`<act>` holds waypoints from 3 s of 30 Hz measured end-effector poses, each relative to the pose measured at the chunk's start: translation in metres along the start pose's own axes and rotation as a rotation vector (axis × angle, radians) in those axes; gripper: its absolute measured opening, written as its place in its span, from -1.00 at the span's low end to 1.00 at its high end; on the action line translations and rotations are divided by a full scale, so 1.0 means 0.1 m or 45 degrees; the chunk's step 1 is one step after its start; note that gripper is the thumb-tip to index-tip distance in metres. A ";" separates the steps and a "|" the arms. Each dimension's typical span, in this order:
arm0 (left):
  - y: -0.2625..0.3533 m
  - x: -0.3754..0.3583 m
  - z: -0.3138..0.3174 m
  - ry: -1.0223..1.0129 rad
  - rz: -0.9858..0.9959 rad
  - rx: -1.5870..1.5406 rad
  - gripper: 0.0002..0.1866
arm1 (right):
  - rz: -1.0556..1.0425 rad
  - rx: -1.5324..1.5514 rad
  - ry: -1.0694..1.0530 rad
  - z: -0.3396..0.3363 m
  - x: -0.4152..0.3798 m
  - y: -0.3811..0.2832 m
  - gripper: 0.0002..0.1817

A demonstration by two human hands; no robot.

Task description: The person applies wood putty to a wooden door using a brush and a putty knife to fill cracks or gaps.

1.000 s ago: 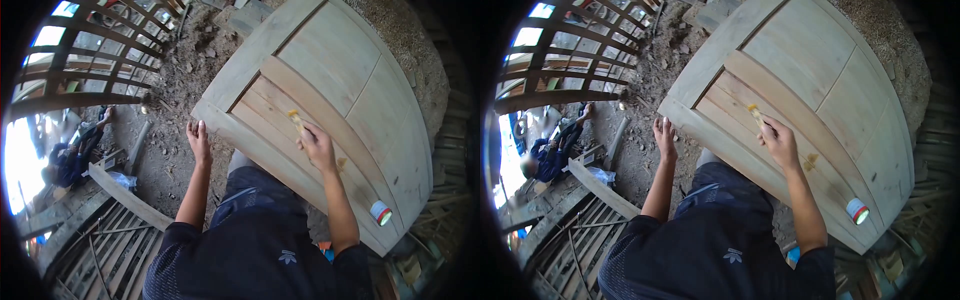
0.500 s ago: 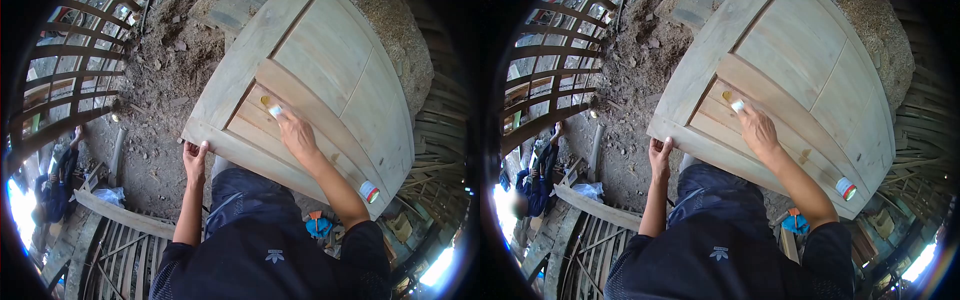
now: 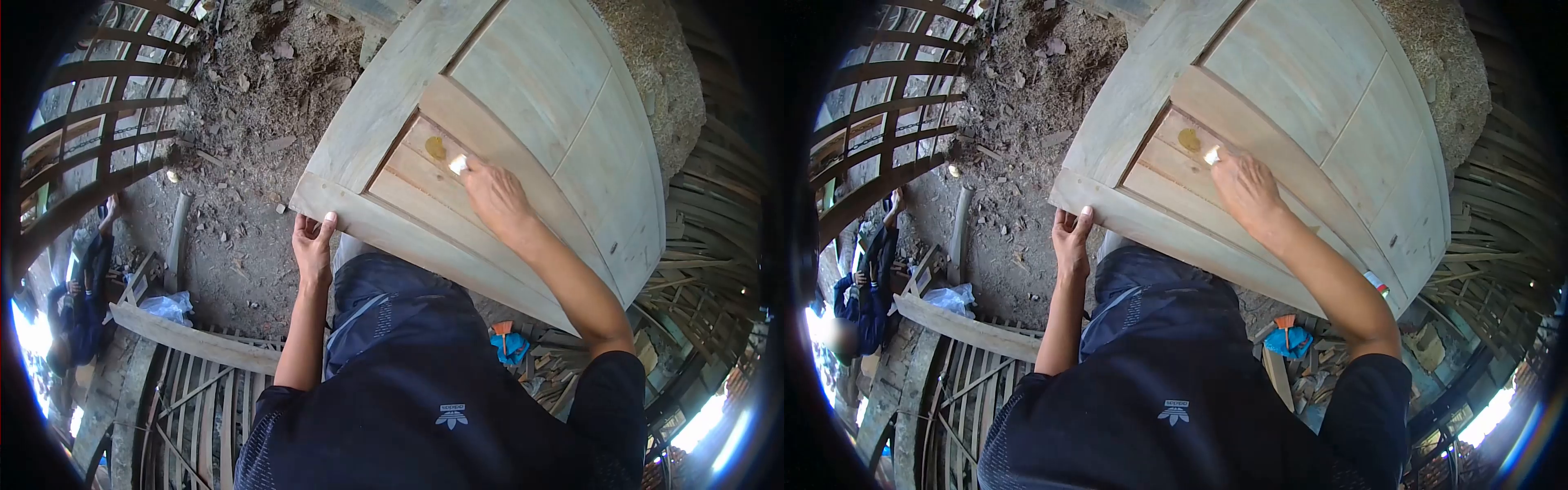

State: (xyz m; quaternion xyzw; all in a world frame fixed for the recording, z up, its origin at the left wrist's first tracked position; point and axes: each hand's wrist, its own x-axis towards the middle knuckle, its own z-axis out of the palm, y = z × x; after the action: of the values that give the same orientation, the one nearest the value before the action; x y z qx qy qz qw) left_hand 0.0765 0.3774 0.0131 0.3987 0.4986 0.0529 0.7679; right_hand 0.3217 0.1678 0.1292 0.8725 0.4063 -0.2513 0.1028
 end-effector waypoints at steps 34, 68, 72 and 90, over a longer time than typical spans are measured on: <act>0.00 0.02 -0.02 -0.050 0.012 0.003 -0.39 | -0.411 0.293 0.198 -0.11 0.23 0.39 -0.68; -0.04 0.02 -0.07 -0.049 0.005 0.020 -0.37 | -0.062 0.151 -0.152 -0.16 0.28 0.08 -0.75; -0.01 0.03 -0.05 -0.076 0.014 0.019 -0.38 | -0.170 0.356 0.230 -0.30 0.45 -0.06 -0.83; 0.01 0.02 -0.03 -0.042 0.013 0.014 -0.41 | -0.186 0.158 -0.179 -0.28 0.40 -0.06 -0.85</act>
State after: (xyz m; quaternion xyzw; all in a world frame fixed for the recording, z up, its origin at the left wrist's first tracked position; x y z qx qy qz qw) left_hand 0.0754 0.3805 0.0121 0.4062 0.4842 0.0474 0.7735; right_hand 0.3485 0.2088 0.1323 0.8255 0.4442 -0.3432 0.0584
